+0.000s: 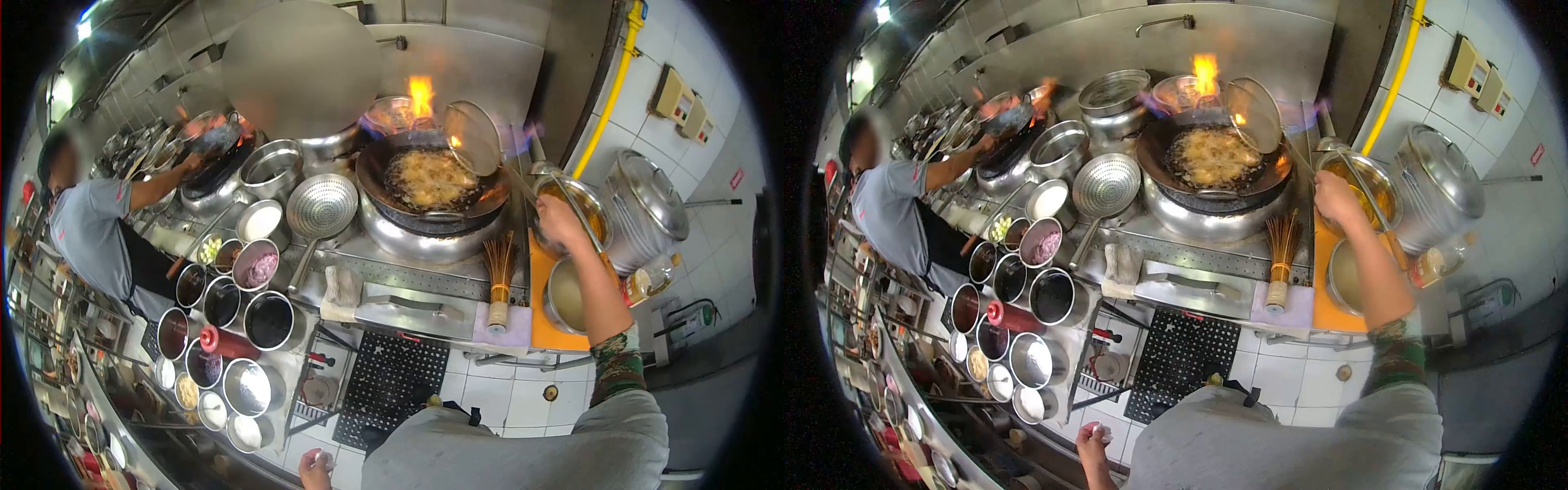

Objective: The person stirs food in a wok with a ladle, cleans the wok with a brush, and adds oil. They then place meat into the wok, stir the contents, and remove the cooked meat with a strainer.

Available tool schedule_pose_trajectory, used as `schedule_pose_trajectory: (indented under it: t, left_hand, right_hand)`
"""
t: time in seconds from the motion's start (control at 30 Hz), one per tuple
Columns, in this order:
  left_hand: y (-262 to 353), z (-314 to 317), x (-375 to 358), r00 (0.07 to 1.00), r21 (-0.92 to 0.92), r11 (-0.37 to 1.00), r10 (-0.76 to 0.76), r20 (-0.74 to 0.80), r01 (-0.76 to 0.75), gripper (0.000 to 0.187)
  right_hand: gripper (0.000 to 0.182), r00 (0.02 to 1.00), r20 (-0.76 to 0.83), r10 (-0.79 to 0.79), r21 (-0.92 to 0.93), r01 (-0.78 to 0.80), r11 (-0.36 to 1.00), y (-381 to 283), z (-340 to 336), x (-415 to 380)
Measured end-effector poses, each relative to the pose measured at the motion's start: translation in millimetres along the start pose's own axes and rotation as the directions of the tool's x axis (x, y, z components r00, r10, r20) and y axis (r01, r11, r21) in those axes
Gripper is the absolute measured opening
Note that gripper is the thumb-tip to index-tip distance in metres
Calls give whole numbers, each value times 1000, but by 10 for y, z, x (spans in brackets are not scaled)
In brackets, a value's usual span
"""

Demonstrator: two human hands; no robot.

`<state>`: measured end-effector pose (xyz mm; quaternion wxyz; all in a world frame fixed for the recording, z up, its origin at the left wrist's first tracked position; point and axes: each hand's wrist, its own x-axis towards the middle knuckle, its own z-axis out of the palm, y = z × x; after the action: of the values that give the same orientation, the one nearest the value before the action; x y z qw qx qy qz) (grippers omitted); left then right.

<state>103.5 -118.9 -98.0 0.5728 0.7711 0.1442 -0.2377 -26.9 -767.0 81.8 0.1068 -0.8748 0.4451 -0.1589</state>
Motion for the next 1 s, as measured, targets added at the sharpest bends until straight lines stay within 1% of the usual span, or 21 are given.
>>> schedule_pose_trajectory:
  t: [0.07,0.13,0.17,0.2,0.27,0.3,0.37,0.4,0.47,0.5,0.53,0.6,0.63,0.7,0.73,0.8,0.83,0.87,0.93,0.97,1.0]
  left_hand:
    - [49,9,86,998,-19,1000,-13,54,14,15]
    - [115,42,163,996,65,997,22,91,-28,14]
    - [128,17,244,994,66,997,35,106,-42,13]
    - [163,-4,278,993,69,997,38,109,-45,13]
    - [255,-51,337,994,34,997,69,82,-72,11]
    - [273,-82,377,995,10,998,61,75,-62,10]
    - [286,-134,433,995,25,998,59,75,-61,11]
    - [293,-143,462,996,36,998,53,69,-55,11]
    - [301,-144,529,994,25,998,47,100,-50,12]
    - [313,-149,561,992,12,999,41,123,-42,12]
    - [325,-158,581,991,17,999,45,128,-48,12]
    - [338,-142,608,986,-19,998,56,159,-53,14]
    - [342,-153,607,985,-26,997,72,157,-69,14]
    - [366,-194,596,988,-24,998,55,146,-52,14]
    - [362,-205,589,990,-27,999,30,139,-26,14]
    - [325,-195,613,992,-2,1000,15,122,-15,13]
    - [346,-166,615,991,16,1000,3,136,-6,13]
    - [382,-146,627,989,29,1000,-2,146,-2,12]
    - [444,-166,610,987,8,999,33,159,-35,12]
    - [453,-160,599,983,-19,998,56,176,-53,11]
    - [432,-177,610,983,-25,998,58,174,-55,11]
  right_hand:
    - [17,999,15,47,-16,-46,999,65,-95,16]
    - [15,965,221,142,137,-175,975,93,-163,84]
    - [12,929,321,186,181,-253,950,79,-167,121]
    - [12,928,320,190,183,-257,949,60,-182,133]
    - [10,845,462,269,257,-418,872,-31,-233,104]
    - [10,845,460,274,259,-422,869,-50,-224,89]
    - [7,776,570,269,349,-525,776,-77,-212,66]
    - [7,778,565,274,351,-528,774,-83,-162,66]
    - [6,714,673,195,464,-612,640,-167,-27,30]
    - [5,709,675,204,492,-639,591,-220,11,2]
    - [5,710,673,208,496,-641,585,-228,32,-30]
    - [5,721,673,166,563,-645,517,-229,65,-39]
    - [5,724,670,164,569,-644,512,-178,16,-47]
    - [8,689,712,133,565,-675,475,-35,-119,-37]
    - [8,691,711,128,568,-673,475,-48,-74,26]
    - [10,733,669,121,530,-586,613,-42,127,124]
    - [11,730,676,98,553,-591,587,-123,259,163]
    - [10,714,691,116,551,-624,554,-236,287,168]
    - [6,724,689,33,634,-624,458,-213,174,92]
    - [6,726,687,28,636,-620,460,-165,86,66]
    - [5,724,687,70,620,-633,463,-94,-11,44]
